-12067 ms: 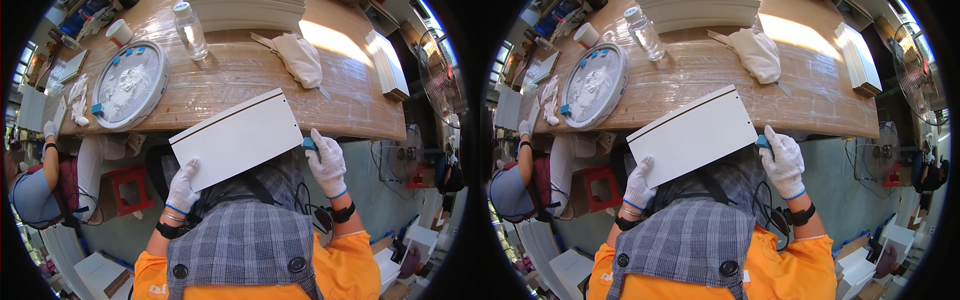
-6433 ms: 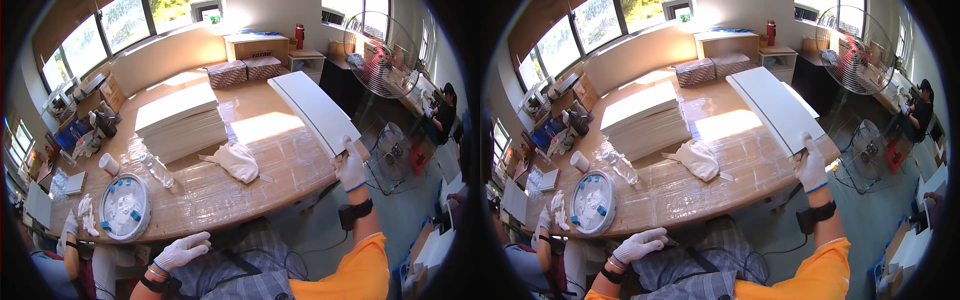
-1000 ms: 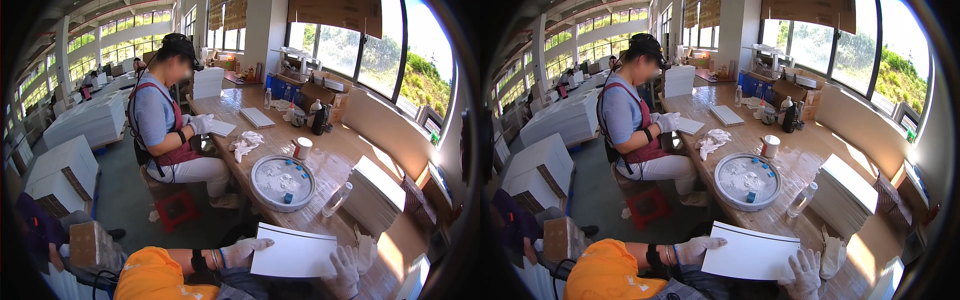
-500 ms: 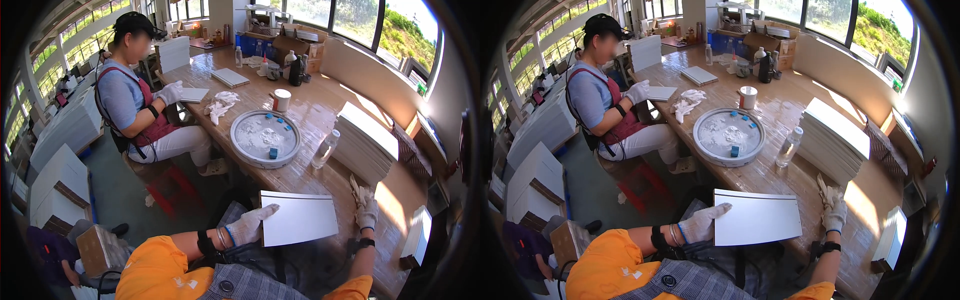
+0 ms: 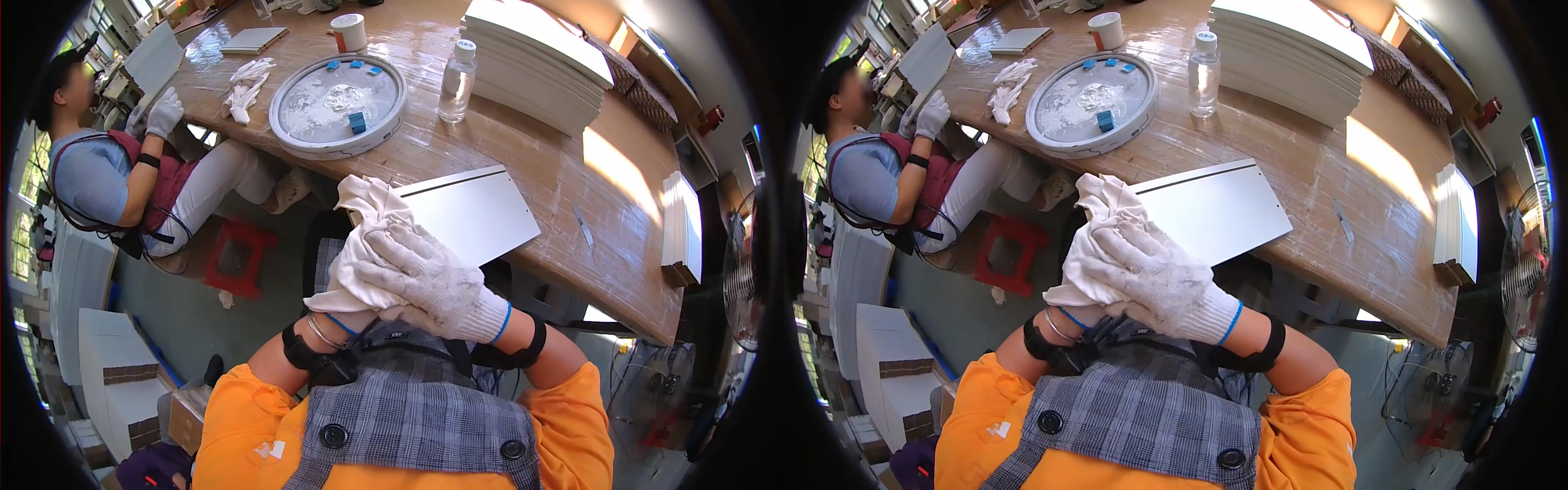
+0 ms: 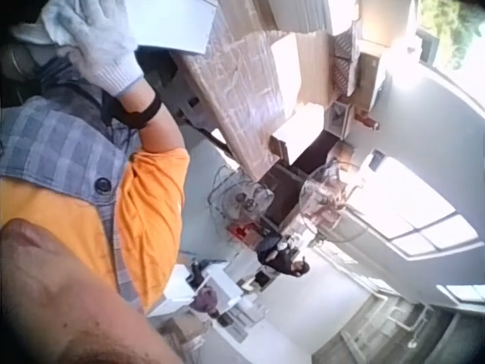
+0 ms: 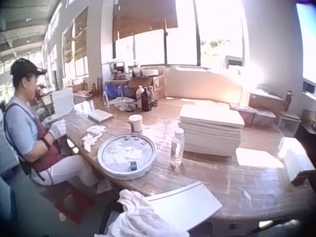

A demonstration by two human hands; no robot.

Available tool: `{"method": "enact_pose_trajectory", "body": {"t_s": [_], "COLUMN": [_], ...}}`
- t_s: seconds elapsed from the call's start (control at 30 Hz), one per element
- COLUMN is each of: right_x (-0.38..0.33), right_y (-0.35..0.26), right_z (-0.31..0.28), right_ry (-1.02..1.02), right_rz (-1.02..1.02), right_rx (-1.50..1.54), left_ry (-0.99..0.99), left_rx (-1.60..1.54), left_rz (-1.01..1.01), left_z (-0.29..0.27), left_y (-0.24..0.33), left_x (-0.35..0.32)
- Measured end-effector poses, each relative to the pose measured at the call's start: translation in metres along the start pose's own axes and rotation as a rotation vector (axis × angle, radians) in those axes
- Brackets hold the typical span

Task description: Cleaning and inspecting white furniture panels using a cloth and small blue blocks.

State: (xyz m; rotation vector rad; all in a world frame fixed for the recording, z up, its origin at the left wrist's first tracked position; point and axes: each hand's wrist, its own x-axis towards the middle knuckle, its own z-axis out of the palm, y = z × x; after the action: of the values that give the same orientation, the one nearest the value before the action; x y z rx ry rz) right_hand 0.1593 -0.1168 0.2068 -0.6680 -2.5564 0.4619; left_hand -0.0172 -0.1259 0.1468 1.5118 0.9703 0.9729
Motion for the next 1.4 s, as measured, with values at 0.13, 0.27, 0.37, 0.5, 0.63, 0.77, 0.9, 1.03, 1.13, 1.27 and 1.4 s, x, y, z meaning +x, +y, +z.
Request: {"method": "enact_pose_trajectory", "body": {"t_s": [0.13, 0.27, 0.37, 0.5, 0.63, 0.77, 0.9, 1.03, 1.13, 1.27, 1.4], "right_x": [-0.066, -0.126, -0.111, -0.050, -0.004, -0.002, -0.028, -0.027, -0.067, -0.028, -0.044], "right_y": [0.078, 0.132, 0.097, 0.020, 0.002, 0.034, 0.129, 0.159, 0.199, 0.166, 0.177], "right_z": [-0.001, -0.044, -0.089, -0.101, 0.000, 0.015, 0.001, -0.054, -0.070, -0.101, -0.042], "right_ry": [0.209, 0.276, 0.261, 0.056, -0.013, -0.109, 0.088, -0.057, 0.458, 0.985, 0.656], "right_rz": [0.413, 0.811, 0.937, 0.544, -0.021, 0.233, 0.609, 0.982, 0.960, 0.818, 0.775], "right_rx": [-0.228, -0.819, -0.764, -0.352, -0.313, -0.081, -0.355, -0.460, -0.311, 1.188, 0.795], "left_ry": [0.109, 0.092, 0.077, 0.082, -0.031, 0.016, 0.125, 0.152, 0.132, 0.159, 0.125], "left_rx": [-1.273, -1.240, -1.248, -1.249, -1.272, -1.169, -1.253, -1.237, -1.285, -1.354, -1.408], "left_rz": [-0.376, -0.409, -0.412, -0.462, -0.485, -0.471, -0.581, -0.553, -0.479, -0.441, -0.489], "left_z": [0.013, 0.012, 0.006, 0.006, 0.000, -0.004, 0.005, -0.001, -0.002, -0.008, -0.008], "left_y": [0.028, 0.028, 0.021, 0.015, 0.008, -0.013, -0.005, -0.015, -0.008, -0.013, -0.012], "left_x": [0.009, 0.014, 0.014, 0.008, 0.004, -0.008, -0.008, -0.007, 0.000, -0.002, -0.006]}}
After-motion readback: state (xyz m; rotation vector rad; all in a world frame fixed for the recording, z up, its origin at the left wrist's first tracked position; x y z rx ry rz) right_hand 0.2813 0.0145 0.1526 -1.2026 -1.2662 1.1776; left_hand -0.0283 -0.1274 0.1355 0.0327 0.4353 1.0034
